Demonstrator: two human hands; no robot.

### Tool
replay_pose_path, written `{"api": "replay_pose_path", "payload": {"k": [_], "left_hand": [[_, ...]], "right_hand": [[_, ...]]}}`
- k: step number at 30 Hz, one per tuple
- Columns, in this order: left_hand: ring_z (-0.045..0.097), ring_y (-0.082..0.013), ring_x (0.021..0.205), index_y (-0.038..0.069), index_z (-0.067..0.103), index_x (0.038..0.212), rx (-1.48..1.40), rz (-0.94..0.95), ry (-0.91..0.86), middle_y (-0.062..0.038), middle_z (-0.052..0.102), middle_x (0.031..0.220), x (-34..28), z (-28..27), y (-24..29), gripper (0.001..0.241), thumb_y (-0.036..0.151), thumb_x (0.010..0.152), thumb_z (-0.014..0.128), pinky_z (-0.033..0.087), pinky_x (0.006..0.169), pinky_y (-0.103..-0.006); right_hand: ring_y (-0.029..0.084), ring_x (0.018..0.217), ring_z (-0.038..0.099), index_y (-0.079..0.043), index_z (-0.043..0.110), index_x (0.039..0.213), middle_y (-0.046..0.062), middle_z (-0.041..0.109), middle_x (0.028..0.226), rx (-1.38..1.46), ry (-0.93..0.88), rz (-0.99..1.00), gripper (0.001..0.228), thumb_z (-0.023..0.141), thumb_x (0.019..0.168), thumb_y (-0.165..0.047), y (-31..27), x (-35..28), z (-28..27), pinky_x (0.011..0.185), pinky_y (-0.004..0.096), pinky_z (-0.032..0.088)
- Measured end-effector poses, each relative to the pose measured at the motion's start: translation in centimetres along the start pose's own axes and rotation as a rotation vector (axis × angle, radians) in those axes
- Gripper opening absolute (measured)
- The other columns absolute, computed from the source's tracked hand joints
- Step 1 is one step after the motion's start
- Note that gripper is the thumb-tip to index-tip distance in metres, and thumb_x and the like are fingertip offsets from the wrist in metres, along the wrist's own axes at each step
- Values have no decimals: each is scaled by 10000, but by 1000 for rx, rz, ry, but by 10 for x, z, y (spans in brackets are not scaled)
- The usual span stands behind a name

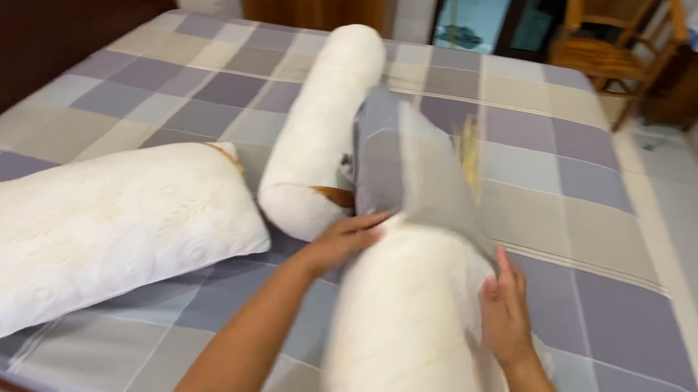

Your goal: The person puts a gray and white striped pillowcase onto a rectangular pillow and a cylindrical bolster pillow. They insert the pillows into the cases, pull the fabric over the ends, and smooth the covers on the bed.

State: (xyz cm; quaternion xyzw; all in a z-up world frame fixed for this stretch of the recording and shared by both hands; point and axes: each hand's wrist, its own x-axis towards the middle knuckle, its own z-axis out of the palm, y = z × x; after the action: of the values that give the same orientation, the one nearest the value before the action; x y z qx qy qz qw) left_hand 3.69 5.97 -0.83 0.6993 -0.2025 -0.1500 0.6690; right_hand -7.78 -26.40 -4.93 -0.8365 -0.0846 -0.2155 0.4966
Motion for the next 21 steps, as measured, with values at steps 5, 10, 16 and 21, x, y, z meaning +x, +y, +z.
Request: {"api": "replay_pose_path", "payload": {"k": [5, 10, 16, 21], "left_hand": [[388, -182, 1468, 143, 412, 1582, -178, 287, -152, -94, 376, 1650, 54, 144, -10, 576, 207, 1030, 567, 290, 1201, -292], [457, -208, 1467, 81, 582, 1440, -353, 419, -237, -86, 447, 1592, 58, 199, -75, 444, 114, 1003, 654, 442, 1167, -325], [570, -231, 1247, 131, 554, 1433, 176, 123, 35, -89, 543, 1405, 77, 210, -182, 610, 160, 861, 762, 557, 883, -351], [546, -291, 1243, 148, 447, 1510, 279, 122, 56, -108, 471, 1471, 109, 222, -196, 690, 153, 880, 727, 512, 996, -358]], "right_hand": [[339, 1458, 375, -122, 381, 1559, 184, 397, 1585, -248, -154, -32, 825, 656, 880, -501, -80, 29, -119, 1177, 428, 312], [333, 1318, 600, -314, 438, 1559, 92, 565, 1510, -421, -237, 762, 833, 805, 812, -353, -53, 7, -252, 1079, 466, 481], [347, 1233, 673, -244, 582, 1483, 132, 685, 1408, -854, -213, 885, 473, 382, 1077, -379, 148, -91, -303, 1101, 501, 490], [293, 1146, 664, -97, 716, 1258, 159, 687, 1305, -811, -554, 1041, 519, 543, 907, -439, 429, -196, -367, 973, 402, 534]]}}
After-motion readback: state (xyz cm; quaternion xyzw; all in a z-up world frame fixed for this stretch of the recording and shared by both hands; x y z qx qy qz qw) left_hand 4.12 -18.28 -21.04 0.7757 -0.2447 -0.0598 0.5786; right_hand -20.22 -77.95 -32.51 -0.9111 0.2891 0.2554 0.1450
